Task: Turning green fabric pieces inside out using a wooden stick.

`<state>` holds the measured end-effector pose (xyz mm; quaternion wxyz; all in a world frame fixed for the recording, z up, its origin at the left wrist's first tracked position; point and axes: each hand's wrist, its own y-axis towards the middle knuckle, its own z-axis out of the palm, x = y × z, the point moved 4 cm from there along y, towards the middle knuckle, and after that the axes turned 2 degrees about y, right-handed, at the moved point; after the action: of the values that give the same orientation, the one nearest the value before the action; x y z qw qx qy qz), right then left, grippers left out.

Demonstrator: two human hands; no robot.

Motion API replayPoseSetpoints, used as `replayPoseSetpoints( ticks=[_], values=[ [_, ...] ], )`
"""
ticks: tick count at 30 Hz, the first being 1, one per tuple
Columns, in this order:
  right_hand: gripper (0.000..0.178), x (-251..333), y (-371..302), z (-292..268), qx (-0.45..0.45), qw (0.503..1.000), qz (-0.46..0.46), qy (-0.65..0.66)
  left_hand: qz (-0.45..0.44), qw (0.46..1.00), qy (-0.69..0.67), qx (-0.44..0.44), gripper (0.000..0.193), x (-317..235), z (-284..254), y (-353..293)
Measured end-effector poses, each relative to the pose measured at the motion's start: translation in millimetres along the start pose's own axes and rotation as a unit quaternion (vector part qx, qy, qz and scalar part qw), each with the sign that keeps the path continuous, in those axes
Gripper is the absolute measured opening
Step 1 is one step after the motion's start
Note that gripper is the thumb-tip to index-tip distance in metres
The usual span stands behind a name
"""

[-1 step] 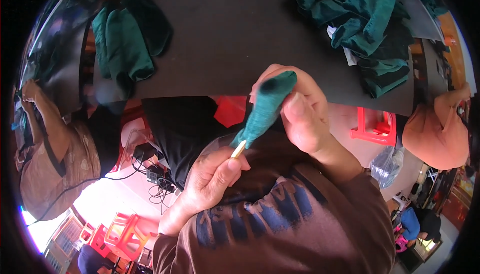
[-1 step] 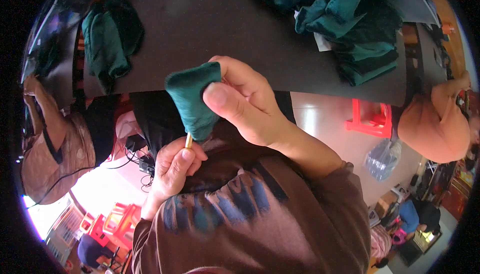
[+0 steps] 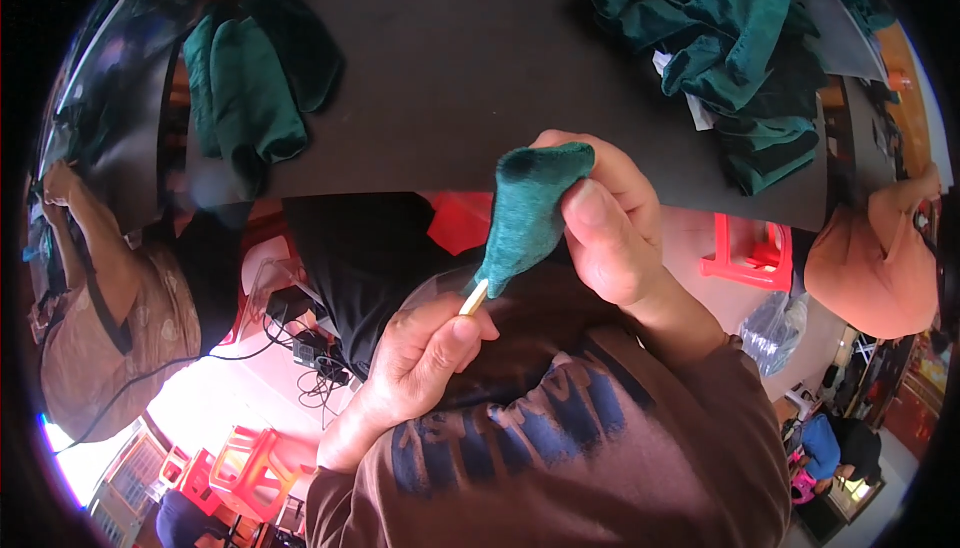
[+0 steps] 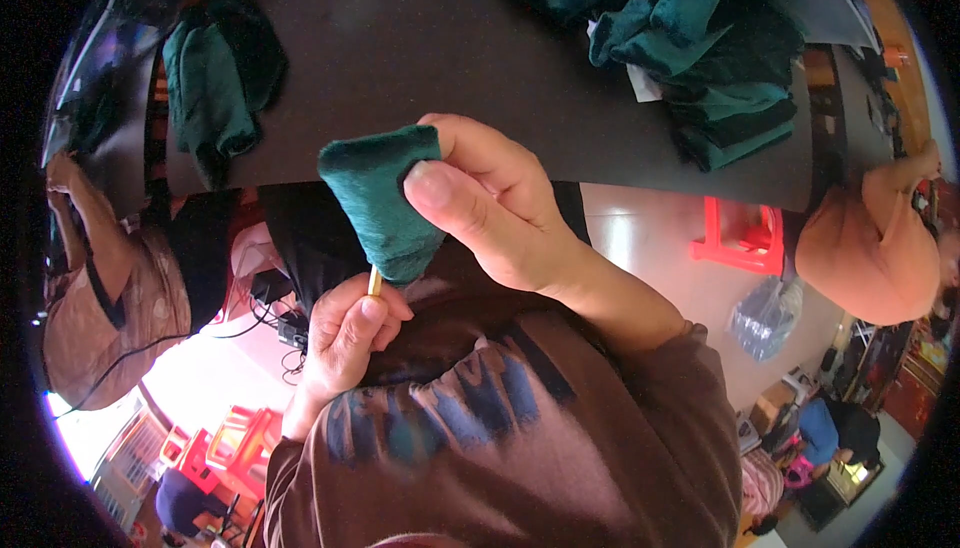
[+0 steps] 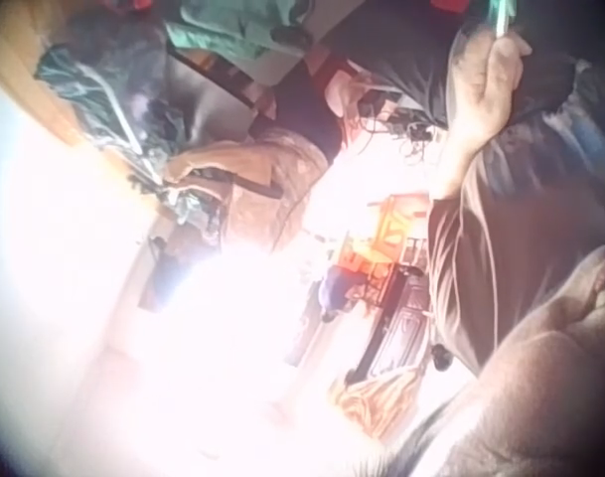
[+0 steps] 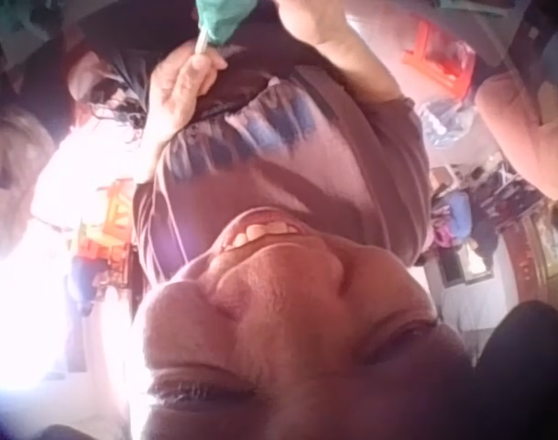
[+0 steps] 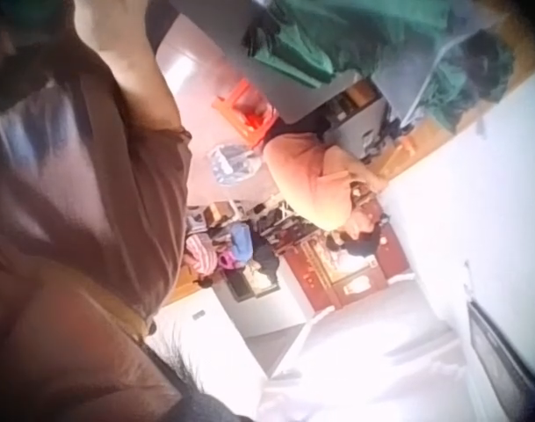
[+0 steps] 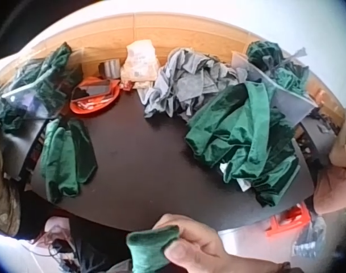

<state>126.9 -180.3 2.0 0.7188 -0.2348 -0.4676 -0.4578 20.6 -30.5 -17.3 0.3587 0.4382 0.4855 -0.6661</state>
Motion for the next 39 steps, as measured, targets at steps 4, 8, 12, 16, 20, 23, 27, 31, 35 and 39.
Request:
replayPoseSetpoints(
  ticks=[4, 8, 12, 16, 20, 23, 27, 31, 35, 39],
  values=[
    [0.02, 8, 6, 3, -0.005, 0.996, -0.065, -0.056, 0.012, 1.0, 0.008, -0.002, 0.044, -5, 1, 2],
    [0.019, 10, 6, 4, 0.052, 0.974, -0.123, -0.181, 0.006, 0.999, -0.036, -0.026, 0.044, -7, 1, 3],
    [0.017, 9, 8, 11, 0.069, 0.959, -0.169, -0.217, 0.03, 0.999, -0.01, -0.038, 0.044, -4, 1, 2],
    [0.013, 12, 6, 13, 0.099, 0.937, -0.215, -0.258, 0.068, 0.997, 0.002, -0.039, 0.035, -2, -3, 1],
    [0.01, 12, 3, 7, 0.096, 0.957, -0.152, -0.226, 0.057, 0.997, 0.023, -0.036, 0.04, -7, 0, 2],
    [0.015, 10, 2, -1, 0.058, 0.979, -0.092, -0.172, 0.033, 0.999, 0.014, -0.025, 0.044, -6, 1, 2],
    [0.041, 12, 4, -1, 0.041, 0.994, -0.045, -0.091, 0.019, 0.999, 0.035, 0.006, 0.045, -3, 3, 3],
    [0.039, 18, 5, 1, 0.036, 0.97, -0.08, -0.228, 0.015, 1.0, 0.019, 0.008, 0.044, -3, 2, 1],
    [0.03, 13, 3, 7, 0.081, 0.97, -0.102, -0.207, 0.035, 0.999, 0.012, -0.007, 0.04, 4, 0, 0],
    [0.024, 12, 2, 13, 0.104, 0.96, -0.153, -0.211, 0.056, 0.998, 0.019, -0.016, 0.035, 3, 0, -2]
  ],
)
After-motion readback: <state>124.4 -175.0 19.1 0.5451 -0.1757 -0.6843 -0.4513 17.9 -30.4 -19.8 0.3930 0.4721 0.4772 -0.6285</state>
